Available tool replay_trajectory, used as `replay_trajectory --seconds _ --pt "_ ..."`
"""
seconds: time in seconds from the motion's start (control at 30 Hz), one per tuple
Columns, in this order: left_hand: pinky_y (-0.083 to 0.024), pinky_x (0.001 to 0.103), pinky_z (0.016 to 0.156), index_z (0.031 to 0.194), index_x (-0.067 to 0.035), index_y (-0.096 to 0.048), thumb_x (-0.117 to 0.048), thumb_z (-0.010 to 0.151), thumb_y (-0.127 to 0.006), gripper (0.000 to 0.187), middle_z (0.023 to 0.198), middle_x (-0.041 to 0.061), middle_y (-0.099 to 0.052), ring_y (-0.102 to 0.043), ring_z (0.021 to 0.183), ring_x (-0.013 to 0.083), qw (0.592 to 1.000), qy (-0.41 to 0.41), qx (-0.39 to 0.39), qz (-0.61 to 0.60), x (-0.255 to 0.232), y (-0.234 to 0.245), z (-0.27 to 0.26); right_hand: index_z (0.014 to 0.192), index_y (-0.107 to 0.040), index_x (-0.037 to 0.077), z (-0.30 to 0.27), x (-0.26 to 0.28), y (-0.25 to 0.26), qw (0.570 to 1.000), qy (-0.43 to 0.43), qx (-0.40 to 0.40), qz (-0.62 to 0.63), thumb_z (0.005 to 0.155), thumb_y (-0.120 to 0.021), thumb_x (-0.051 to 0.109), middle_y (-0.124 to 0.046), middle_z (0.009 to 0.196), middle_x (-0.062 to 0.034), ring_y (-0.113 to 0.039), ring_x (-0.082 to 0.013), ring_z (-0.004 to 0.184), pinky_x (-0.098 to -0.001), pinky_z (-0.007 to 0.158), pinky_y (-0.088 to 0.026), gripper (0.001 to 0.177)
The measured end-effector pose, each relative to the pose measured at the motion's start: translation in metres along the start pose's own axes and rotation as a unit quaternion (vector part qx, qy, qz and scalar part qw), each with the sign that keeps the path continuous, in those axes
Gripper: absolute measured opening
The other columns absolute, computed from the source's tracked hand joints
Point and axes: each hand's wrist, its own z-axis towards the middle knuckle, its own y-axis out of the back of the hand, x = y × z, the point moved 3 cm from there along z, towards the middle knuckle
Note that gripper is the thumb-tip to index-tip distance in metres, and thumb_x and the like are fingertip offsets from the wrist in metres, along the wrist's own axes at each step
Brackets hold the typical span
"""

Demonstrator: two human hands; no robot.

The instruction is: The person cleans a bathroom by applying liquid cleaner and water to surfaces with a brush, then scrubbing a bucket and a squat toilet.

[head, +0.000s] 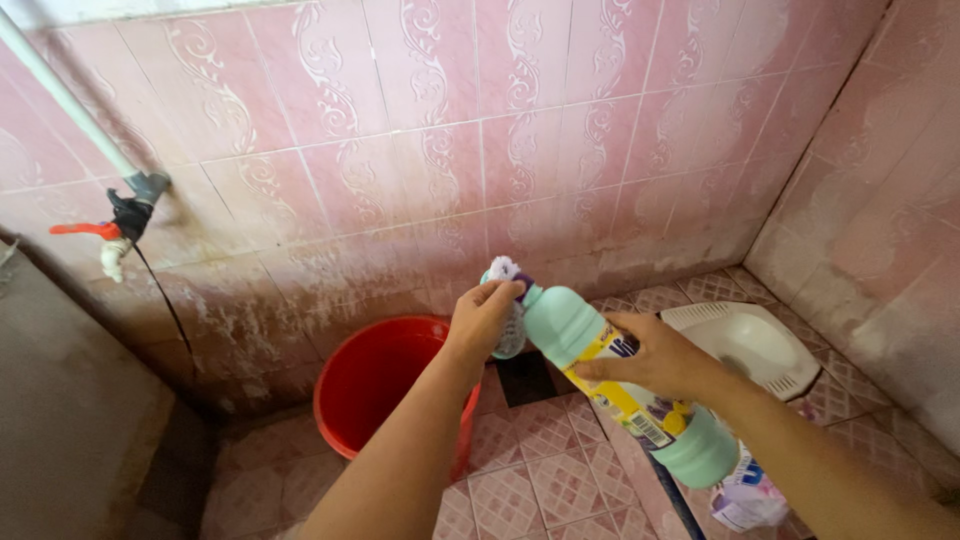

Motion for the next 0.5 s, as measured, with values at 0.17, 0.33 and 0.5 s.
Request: replay_trajectory --seconds 0.17,0.33,0.5 --pt "-0.054 0.032 0.069 0.1 0.0 -0.079 -0.054 0.088 -0.068 0.056 0.085 0.005 -0.074 -0.067 0.074 0.0144 0.993 0.013 -0.075 0.087 -0.011 0.021 -0.002 0.115 -0.075 0.01 0.007 0.01 -0.009 0.999 0.049 0.003 -0.009 0.065 -0.09 0.041 -0.079 0.089 -0.0053 -0.072 -0.0134 0.076 -0.0314 0.069 -0.059 0.061" --pt "-0.056 0.034 0.073 0.096 -0.001 -0.081 -0.061 0.083 -0.068 0.063 0.083 0.009 -0.076 -0.07 0.077 0.0169 0.962 0.016 -0.106 0.252 -0.029 0.035 -0.01 0.121 -0.072 0.015 0.006 0.027 -0.012 0.997 0.031 -0.024 -0.074 0.062 -0.092 0.044 -0.079 0.099 -0.0044 -0.075 -0.0164 0.086 -0.0329 0.077 -0.059 0.069" --pt "-0.054 0.036 0.08 0.093 -0.001 -0.081 -0.066 0.083 -0.065 0.068 0.086 0.013 -0.077 -0.073 0.081 0.0221 0.94 -0.002 -0.142 0.31 -0.037 0.034 -0.009 0.132 -0.067 0.022 0.003 0.027 -0.004 0.983 0.027 -0.075 -0.166 0.059 -0.094 0.052 -0.077 0.103 -0.004 -0.074 -0.0189 0.091 -0.0351 0.082 -0.057 0.084"
